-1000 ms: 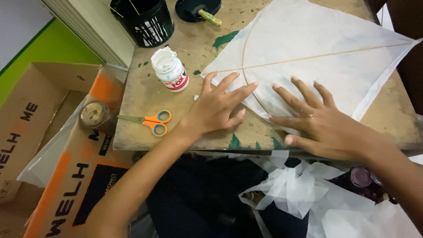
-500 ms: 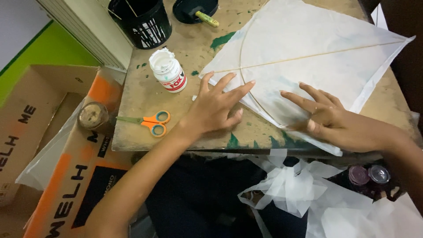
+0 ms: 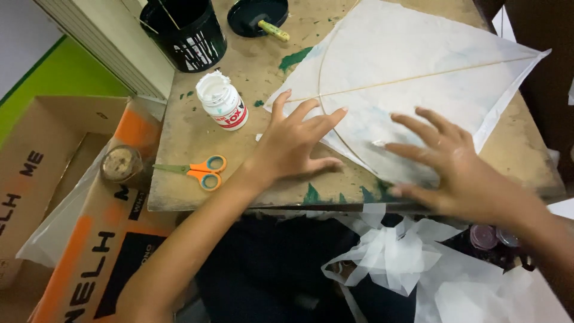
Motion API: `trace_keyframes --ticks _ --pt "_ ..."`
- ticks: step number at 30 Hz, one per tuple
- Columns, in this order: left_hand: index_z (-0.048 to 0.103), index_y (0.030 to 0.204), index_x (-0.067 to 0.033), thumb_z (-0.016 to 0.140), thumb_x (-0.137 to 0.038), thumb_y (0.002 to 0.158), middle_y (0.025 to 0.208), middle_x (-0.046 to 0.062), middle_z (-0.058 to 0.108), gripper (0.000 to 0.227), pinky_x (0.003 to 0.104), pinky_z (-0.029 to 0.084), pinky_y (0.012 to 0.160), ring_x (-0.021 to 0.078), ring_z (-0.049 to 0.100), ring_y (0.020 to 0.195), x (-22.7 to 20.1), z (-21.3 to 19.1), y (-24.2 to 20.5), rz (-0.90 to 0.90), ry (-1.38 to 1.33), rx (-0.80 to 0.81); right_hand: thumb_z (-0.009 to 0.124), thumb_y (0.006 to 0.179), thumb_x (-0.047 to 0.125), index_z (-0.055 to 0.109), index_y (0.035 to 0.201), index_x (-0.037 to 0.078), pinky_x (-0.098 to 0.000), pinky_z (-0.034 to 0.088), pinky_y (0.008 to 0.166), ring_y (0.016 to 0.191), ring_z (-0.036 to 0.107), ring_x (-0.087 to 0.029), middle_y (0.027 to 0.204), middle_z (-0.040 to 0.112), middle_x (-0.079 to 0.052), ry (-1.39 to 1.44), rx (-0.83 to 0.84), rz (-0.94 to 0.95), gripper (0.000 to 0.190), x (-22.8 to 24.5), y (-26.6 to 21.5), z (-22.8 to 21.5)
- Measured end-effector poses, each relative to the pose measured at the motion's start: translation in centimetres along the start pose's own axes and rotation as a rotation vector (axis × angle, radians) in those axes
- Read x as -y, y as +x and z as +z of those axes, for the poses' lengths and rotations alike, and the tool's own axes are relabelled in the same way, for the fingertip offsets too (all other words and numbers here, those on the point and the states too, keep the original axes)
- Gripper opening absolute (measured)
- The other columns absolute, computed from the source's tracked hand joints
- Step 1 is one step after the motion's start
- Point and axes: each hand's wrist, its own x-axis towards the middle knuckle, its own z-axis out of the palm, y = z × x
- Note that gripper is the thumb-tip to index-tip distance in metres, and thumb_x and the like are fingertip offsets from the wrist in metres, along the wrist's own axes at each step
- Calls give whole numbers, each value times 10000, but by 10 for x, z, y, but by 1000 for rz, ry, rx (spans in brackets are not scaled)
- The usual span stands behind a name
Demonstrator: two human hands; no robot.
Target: Applying glue to the edges of kite paper and folding it over the frame to secure it.
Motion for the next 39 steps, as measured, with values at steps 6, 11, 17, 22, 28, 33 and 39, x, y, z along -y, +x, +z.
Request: trace_keyframes --ticks 6,11,17,22,28,33,39 --pt "544 1457 -158 738 -722 869 1033 -31 758 838 630 337 1100 233 619 1142 9 8 12 61 88 -37 730 817 380 416 1558 265 -633 325 1087 1544 286 -415 1708 303 -63 -304 -212 -216 813 -14 -5 16" --pt "577 1418 -167 792 -581 916 908 -32 717 685 624 377 1098 207 643 1030 15 12 17 82 127 -72 677 839 417 444 1563 244 -705 259 1146 1523 302 -404 1707 337 -111 -397 -309 -170 780 -25 2 8" --pt "598 1382 -196 860 -481 872 843 -63 678 640 584 377 1103 170 640 941 18 20 26 66 136 -70 630 882 397 393 1585 177 -686 200 1135 1509 270 -412 1668 342 -122 -197 -237 34 773 -42 14 -1" --pt "564 1408 -188 790 -417 906 1018 -56 706 596 601 303 1127 186 637 999 24 26 25 6 -44 0 606 885 412 383 1574 173 -627 280 1140 1457 341 -326 1642 356 -95 -45 -150 118 763 -23 27 -7" --pt "566 1402 -204 712 -458 935 1114 -35 700 551 599 284 1115 207 632 1025 28 33 24 -20 -103 31 699 849 461 448 1547 200 -638 283 1089 1466 369 -362 1610 438 -91 -166 -267 -17 787 -33 40 12" --pt "550 1408 -215 687 -443 959 1135 -56 706 522 577 269 1115 194 621 1048 33 34 24 -63 -149 66 721 841 479 467 1527 212 -644 330 1048 1461 407 -387 1618 448 -86 -244 -357 -49 778 -45 40 25" --pt "585 1352 -202 733 -339 912 1033 -50 717 484 621 276 1094 225 614 983 30 28 33 -84 -150 129 692 867 474 485 1525 187 -618 295 1083 1473 392 -369 1608 461 -82 -288 -409 -3 747 -43 37 25"
